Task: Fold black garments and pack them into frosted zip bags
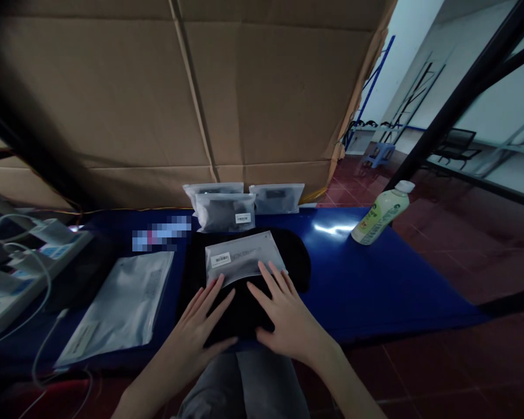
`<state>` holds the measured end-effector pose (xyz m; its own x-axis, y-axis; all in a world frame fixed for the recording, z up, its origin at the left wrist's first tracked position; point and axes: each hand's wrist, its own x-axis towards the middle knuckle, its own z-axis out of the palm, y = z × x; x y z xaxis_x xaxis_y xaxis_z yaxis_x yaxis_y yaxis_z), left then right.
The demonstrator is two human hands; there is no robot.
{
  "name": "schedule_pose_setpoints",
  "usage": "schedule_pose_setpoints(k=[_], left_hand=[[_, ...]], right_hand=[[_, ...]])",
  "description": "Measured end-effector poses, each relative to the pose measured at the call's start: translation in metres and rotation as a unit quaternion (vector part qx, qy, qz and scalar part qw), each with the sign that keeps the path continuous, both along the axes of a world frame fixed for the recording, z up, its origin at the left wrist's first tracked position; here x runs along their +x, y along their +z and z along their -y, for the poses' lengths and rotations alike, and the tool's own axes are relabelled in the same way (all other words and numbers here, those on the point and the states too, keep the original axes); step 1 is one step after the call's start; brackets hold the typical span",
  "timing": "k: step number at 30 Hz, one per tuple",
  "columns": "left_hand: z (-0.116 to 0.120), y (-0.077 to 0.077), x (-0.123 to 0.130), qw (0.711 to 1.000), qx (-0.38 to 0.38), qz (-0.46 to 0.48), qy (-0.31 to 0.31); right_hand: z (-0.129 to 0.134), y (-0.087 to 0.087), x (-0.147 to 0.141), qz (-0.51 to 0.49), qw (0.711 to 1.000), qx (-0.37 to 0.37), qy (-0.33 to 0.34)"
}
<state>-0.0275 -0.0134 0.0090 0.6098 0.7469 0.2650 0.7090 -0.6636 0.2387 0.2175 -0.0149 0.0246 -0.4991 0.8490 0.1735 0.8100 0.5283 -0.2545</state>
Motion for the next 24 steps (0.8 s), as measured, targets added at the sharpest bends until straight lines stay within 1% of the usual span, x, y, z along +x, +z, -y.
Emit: schedule_pose_setpoints(k=[3, 5, 8, 13, 17, 19, 21, 24], left_hand=[[-0.008, -0.006, 0.005, 0.999, 0.033, 0.006, 0.013], [-0.012, -0.006, 0.008, 0.998, 0.054, 0.016, 0.016], [-0.018, -0.001, 0.010, 0.997, 0.079, 0.023, 0.013], [-0.032, 0.010, 0.012, 0.992, 0.121, 0.046, -0.003], [-0.041, 0.014, 0.013, 0.988, 0.124, 0.096, 0.014], [-0.044, 0.013, 0.014, 0.986, 0.117, 0.115, 0.027], [-0.044, 0.013, 0.013, 0.986, 0.094, 0.129, 0.039], [-0.041, 0.014, 0.008, 0.987, 0.038, 0.150, 0.042]], right_hand=[[-0.016, -0.007, -0.003, 0.013, 1.000, 0.009, 0.016], [-0.024, -0.009, -0.004, 0.007, 0.999, 0.026, 0.027], [-0.030, -0.007, -0.006, 0.002, 0.998, 0.061, 0.027], [-0.033, 0.004, -0.006, -0.012, 0.990, 0.135, 0.024], [-0.036, 0.006, -0.010, -0.033, 0.980, 0.197, 0.005], [-0.036, 0.005, -0.012, -0.038, 0.982, 0.186, -0.010], [-0.035, 0.006, -0.012, -0.038, 0.990, 0.134, -0.011], [-0.028, 0.013, -0.005, -0.031, 0.998, 0.046, 0.002]])
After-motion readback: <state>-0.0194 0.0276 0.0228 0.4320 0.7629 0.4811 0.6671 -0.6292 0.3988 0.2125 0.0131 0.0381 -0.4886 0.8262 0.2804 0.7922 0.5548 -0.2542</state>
